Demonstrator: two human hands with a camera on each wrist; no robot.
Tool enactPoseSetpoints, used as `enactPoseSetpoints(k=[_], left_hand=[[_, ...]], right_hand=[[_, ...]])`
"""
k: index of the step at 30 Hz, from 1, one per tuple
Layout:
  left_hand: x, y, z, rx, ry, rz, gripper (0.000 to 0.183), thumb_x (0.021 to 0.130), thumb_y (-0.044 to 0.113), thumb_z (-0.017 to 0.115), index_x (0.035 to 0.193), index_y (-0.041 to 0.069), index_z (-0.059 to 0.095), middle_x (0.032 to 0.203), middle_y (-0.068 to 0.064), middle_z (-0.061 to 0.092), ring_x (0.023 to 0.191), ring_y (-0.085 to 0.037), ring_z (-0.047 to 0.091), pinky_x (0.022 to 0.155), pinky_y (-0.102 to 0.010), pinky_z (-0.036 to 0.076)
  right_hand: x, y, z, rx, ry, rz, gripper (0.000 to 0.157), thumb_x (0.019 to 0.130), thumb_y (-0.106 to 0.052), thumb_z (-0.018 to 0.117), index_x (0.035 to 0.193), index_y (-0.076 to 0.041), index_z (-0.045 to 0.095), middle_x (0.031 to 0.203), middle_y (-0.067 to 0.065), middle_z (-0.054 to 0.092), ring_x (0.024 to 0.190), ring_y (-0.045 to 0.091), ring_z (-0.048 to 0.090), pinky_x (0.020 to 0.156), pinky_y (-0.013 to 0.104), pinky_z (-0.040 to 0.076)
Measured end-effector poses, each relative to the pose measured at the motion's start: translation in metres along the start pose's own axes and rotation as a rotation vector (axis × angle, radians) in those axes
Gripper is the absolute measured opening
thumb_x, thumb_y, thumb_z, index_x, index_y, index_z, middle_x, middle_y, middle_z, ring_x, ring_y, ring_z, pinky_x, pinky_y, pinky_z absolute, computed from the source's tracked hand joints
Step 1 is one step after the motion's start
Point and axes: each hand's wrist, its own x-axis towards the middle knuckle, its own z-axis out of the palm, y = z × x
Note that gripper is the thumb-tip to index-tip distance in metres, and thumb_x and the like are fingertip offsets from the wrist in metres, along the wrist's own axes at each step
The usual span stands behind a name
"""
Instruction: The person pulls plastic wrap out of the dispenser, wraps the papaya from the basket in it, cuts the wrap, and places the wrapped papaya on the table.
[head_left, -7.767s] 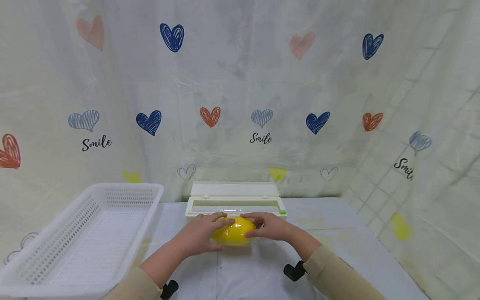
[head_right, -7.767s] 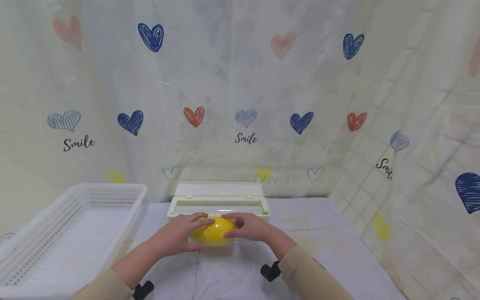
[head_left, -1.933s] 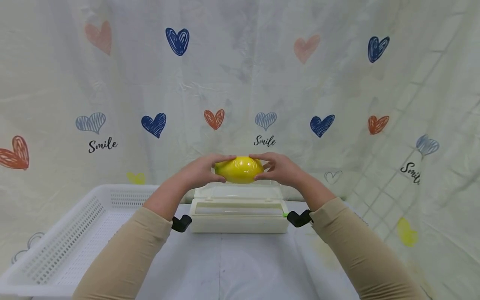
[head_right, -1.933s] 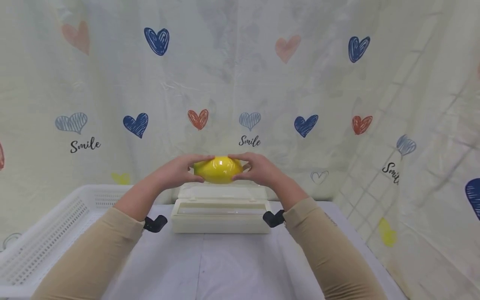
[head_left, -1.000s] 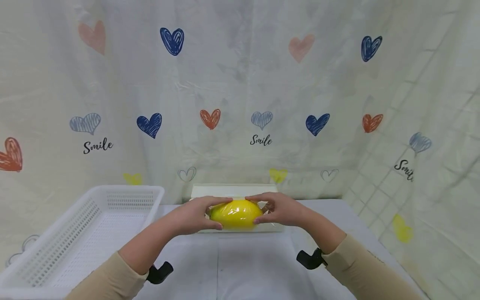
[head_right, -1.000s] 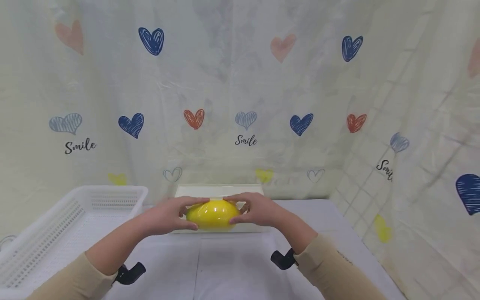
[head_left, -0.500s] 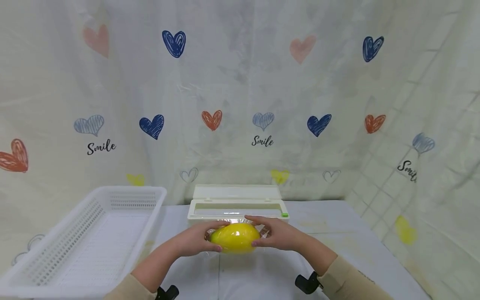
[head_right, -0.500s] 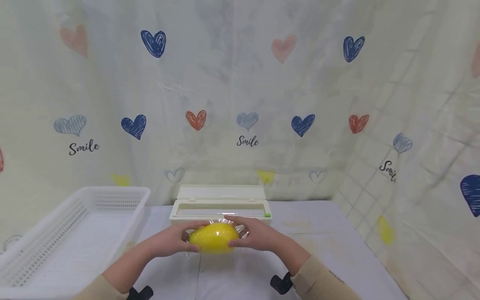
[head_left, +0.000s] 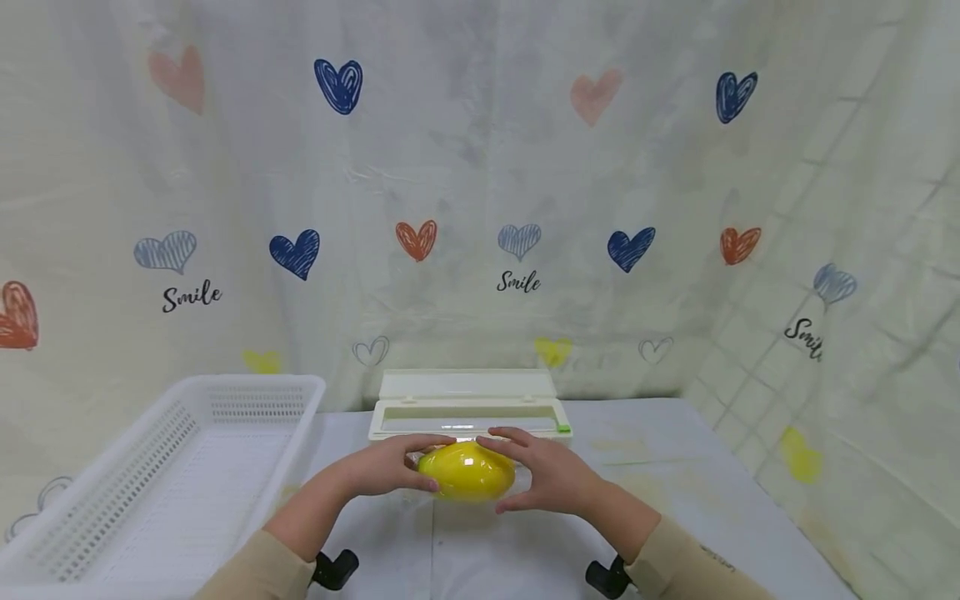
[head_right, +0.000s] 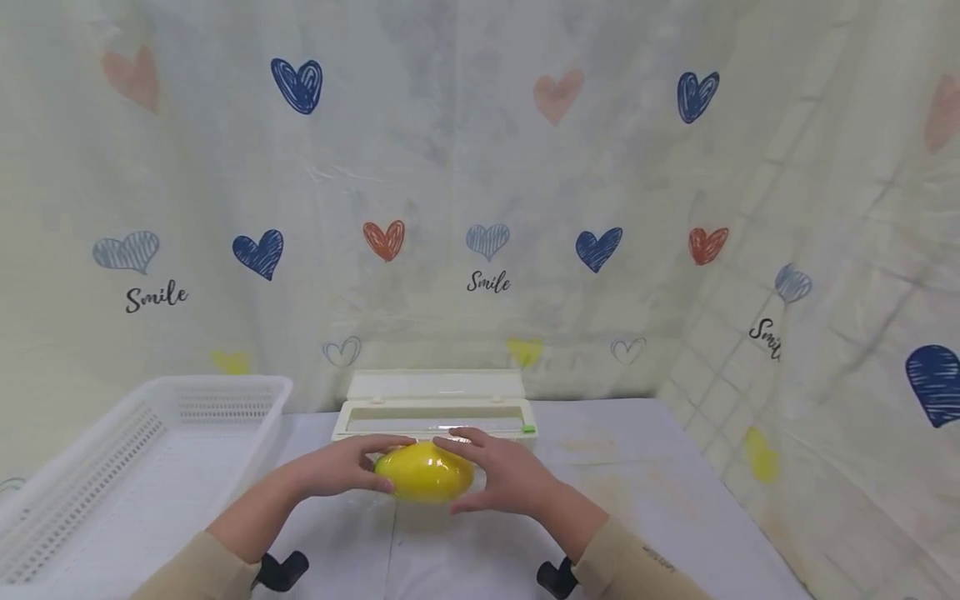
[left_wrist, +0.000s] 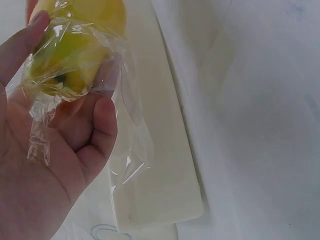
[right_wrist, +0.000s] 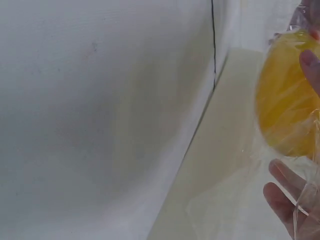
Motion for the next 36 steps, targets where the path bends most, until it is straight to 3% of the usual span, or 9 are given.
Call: enactPoseSetpoints(k=[10,15,19,23,28,31,36], left_hand=[[-0.001,0.007,-0.006,-0.004,0.007,-0.013,0.068,0.086,0.037,0.077,0.146,0.031,0.047,0.140,-0.013,0.054,0.107,-0.028,0.063,0.090,-0.050,0.052],[-0.004,0.010,-0.011,0.050,0.070,-0.049,0.072,0.085,0.046,0.076,0.147,0.026,0.046,0.135,-0.013,0.058,0.102,-0.025,0.066,0.089,-0.050,0.053],[-0.012,0.017,-0.014,0.108,0.176,-0.060,0.067,0.085,0.050,0.074,0.144,0.028,0.050,0.134,-0.006,0.059,0.105,-0.025,0.066,0.087,-0.048,0.053],[-0.016,0.022,-0.009,0.260,0.273,0.014,0.070,0.080,0.055,0.077,0.142,0.036,0.051,0.140,0.006,0.056,0.122,-0.023,0.057,0.091,-0.049,0.052],[-0.015,0.021,0.003,0.494,0.274,0.168,0.072,0.080,0.044,0.081,0.144,0.039,0.050,0.144,0.008,0.052,0.127,-0.023,0.053,0.098,-0.049,0.049],[-0.013,0.017,0.007,0.543,0.287,0.205,0.069,0.083,0.034,0.081,0.144,0.041,0.049,0.142,0.008,0.053,0.125,-0.021,0.055,0.097,-0.044,0.050],[-0.010,0.013,0.005,0.540,0.310,0.222,0.064,0.086,0.029,0.079,0.142,0.042,0.051,0.140,0.008,0.054,0.125,-0.018,0.055,0.098,-0.043,0.050]], right_hand=[[0.007,0.009,0.009,0.120,0.046,-0.036,0.078,0.078,-0.045,0.083,0.146,-0.035,0.047,0.138,-0.009,0.056,0.119,0.015,0.058,0.097,0.041,0.051],[0.009,0.011,0.007,0.204,0.009,0.047,0.079,0.077,-0.046,0.083,0.146,-0.038,0.046,0.137,-0.014,0.055,0.120,0.012,0.055,0.098,0.041,0.050],[0.013,0.011,0.005,0.239,-0.021,0.082,0.079,0.078,-0.046,0.083,0.147,-0.038,0.045,0.137,-0.014,0.055,0.118,0.012,0.055,0.097,0.041,0.050],[0.016,0.011,0.001,0.274,-0.039,0.089,0.079,0.078,-0.044,0.083,0.147,-0.038,0.045,0.136,-0.013,0.056,0.112,0.010,0.056,0.093,0.038,0.052],[0.019,0.012,-0.002,0.320,-0.042,0.118,0.080,0.079,-0.044,0.083,0.149,-0.032,0.045,0.134,-0.012,0.057,0.104,0.008,0.056,0.087,0.034,0.054],[0.018,0.013,-0.003,0.347,-0.040,0.122,0.081,0.080,-0.044,0.082,0.150,-0.029,0.044,0.135,-0.011,0.057,0.102,0.008,0.059,0.088,0.036,0.054],[0.016,0.012,-0.008,0.424,-0.033,0.120,0.082,0.080,-0.043,0.082,0.150,-0.029,0.043,0.140,-0.009,0.053,0.105,0.014,0.061,0.090,0.043,0.054]])
